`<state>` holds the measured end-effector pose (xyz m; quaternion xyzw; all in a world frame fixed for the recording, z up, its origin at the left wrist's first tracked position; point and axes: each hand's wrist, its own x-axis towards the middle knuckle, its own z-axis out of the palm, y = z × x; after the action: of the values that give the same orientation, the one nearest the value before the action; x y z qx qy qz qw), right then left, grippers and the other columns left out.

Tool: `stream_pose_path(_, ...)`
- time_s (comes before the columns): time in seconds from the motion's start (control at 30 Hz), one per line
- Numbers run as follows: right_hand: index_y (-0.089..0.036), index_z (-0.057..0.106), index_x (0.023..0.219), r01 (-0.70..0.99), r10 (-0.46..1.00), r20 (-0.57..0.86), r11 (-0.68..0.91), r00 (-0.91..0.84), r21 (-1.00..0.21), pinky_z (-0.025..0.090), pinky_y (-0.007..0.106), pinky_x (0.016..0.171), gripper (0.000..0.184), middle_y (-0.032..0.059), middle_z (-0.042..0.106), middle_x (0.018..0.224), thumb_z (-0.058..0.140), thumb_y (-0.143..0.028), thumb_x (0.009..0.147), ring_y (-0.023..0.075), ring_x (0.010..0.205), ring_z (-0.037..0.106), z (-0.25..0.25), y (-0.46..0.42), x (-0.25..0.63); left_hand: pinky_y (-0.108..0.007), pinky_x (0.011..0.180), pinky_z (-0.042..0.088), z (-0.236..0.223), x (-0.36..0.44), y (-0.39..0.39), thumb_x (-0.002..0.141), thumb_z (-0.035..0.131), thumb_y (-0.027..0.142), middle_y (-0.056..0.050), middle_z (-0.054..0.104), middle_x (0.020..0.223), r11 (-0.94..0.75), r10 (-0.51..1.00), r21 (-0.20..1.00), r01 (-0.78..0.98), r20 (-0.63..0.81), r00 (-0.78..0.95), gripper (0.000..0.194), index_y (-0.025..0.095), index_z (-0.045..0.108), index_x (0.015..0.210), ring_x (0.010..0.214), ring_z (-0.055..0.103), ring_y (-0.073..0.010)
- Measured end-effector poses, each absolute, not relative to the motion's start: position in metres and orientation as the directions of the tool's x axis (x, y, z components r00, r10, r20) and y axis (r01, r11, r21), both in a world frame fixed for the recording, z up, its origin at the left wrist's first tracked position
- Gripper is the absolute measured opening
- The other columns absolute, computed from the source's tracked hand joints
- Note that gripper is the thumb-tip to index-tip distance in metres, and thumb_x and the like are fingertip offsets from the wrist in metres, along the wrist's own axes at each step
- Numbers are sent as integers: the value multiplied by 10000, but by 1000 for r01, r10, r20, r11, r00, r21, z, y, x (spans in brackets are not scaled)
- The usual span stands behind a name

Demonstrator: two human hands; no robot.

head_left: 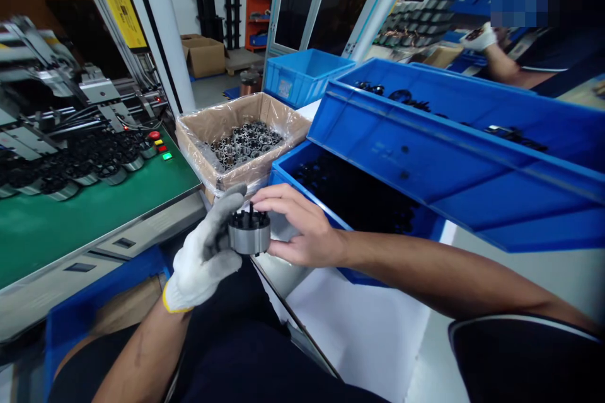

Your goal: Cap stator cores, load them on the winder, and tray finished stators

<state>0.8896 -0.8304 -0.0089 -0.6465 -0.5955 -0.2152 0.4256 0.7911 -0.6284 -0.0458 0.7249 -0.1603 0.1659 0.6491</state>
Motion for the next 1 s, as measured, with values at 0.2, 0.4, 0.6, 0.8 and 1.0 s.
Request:
stream_pose_path(0.2,-143,591,1253,963,619,764,49,179,-266,617,340,973,414,160,644,1183,709,-110,857,226,1147,666,-14,-829,890,-461,1121,556,-32,789,-622,789,884,400,-105,536,1506,-632,-56,589,-504,614,788,774,334,519,1469,1398,571,-327)
stream_pose_path(0.4,-135,589,1252,952,666,711,4,226,-306,626,326,900,408,160,654,1167,703,-136,861,219,1063,690,-17,-830,890,-328,906,625,-19,788,-622,892,777,379,-91,659,1316,-779,-195,374,-503,618,762,486,271,595,1330,1144,709,-258)
stream_pose_path(0.6,-149,553,1396,948,715,652,-51,254,-313,626,346,965,526,160,662,1235,731,-203,904,237,1143,692,-15,-833,889,-279,888,604,-35,786,-624,923,747,340,-76,662,1264,-748,-91,448,-490,662,744,457,258,568,1335,1103,710,-208)
stream_pose_path(0.8,-177,505,1496,959,724,639,-118,260,-256,649,366,957,585,153,702,1239,721,-312,970,257,1156,714,-14,-834,893,-363,981,584,-32,780,-547,918,715,366,-130,582,1418,-933,209,353,-66,683,700,388,231,596,1261,1265,650,-264)
stream_pose_path(1.0,-155,618,1357,977,740,640,-120,207,-177,667,337,880,381,142,740,1190,657,-251,990,249,1070,752,-13,-829,890,-540,931,571,-9,786,-433,872,630,397,-197,636,1324,-699,715,171,694,129,688,344,199,688,1148,1181,664,-435)
